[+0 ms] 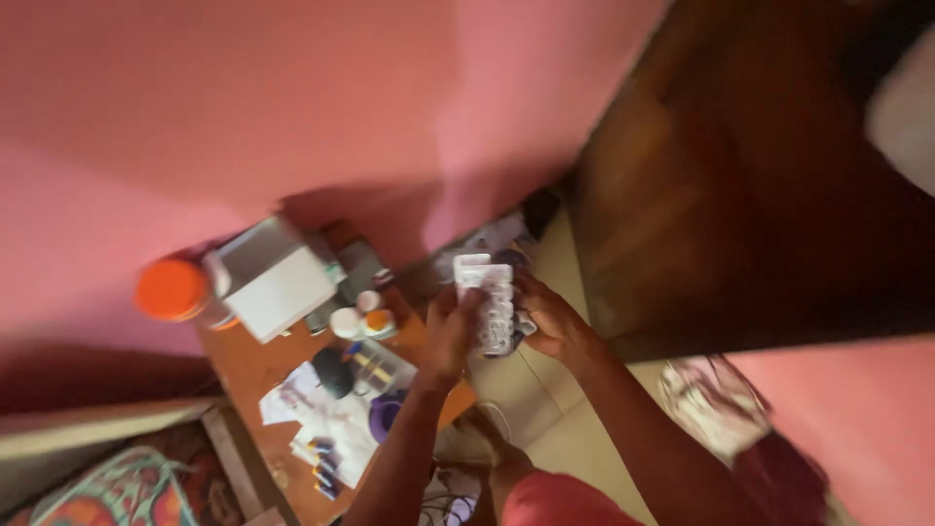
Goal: Tidying up a bedroom by wrapping an iron's cord and organizing various items and medications on a nightstand.
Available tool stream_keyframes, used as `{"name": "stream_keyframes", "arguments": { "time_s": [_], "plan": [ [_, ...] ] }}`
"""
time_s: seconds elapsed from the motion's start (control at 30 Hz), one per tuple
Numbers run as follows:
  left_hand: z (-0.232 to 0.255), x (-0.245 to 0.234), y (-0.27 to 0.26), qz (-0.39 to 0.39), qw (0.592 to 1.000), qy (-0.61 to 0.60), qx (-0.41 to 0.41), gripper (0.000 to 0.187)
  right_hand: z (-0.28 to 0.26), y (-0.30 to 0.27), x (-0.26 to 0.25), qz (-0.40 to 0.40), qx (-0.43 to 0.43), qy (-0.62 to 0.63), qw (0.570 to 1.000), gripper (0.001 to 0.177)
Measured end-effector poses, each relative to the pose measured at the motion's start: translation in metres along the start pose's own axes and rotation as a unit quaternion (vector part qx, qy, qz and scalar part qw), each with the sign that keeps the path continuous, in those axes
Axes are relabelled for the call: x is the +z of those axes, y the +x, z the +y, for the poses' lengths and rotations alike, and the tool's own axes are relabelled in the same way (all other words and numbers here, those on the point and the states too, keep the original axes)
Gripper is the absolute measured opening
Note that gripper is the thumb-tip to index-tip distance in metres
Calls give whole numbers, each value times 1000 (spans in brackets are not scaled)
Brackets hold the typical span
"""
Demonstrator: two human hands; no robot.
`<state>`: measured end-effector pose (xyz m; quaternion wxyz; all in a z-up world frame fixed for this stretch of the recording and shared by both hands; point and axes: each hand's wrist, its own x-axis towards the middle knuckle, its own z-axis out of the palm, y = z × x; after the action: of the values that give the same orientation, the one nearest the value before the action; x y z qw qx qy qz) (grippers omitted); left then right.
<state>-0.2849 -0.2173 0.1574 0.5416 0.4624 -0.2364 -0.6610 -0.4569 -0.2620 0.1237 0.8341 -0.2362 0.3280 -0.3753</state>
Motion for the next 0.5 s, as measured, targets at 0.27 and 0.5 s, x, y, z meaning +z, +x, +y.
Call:
{"name": "stream_keyframes", "arguments": {
  "time_s": [0.27,0.5],
  "plan": [
    [-57,87,7,-215,961,167,37,25,9,-135,-227,359,-131,-346,857,21],
    [-83,116,23,-238,954,184,10,22,-40,-303,-328,689,-34,-446,570,25]
  ]
}}
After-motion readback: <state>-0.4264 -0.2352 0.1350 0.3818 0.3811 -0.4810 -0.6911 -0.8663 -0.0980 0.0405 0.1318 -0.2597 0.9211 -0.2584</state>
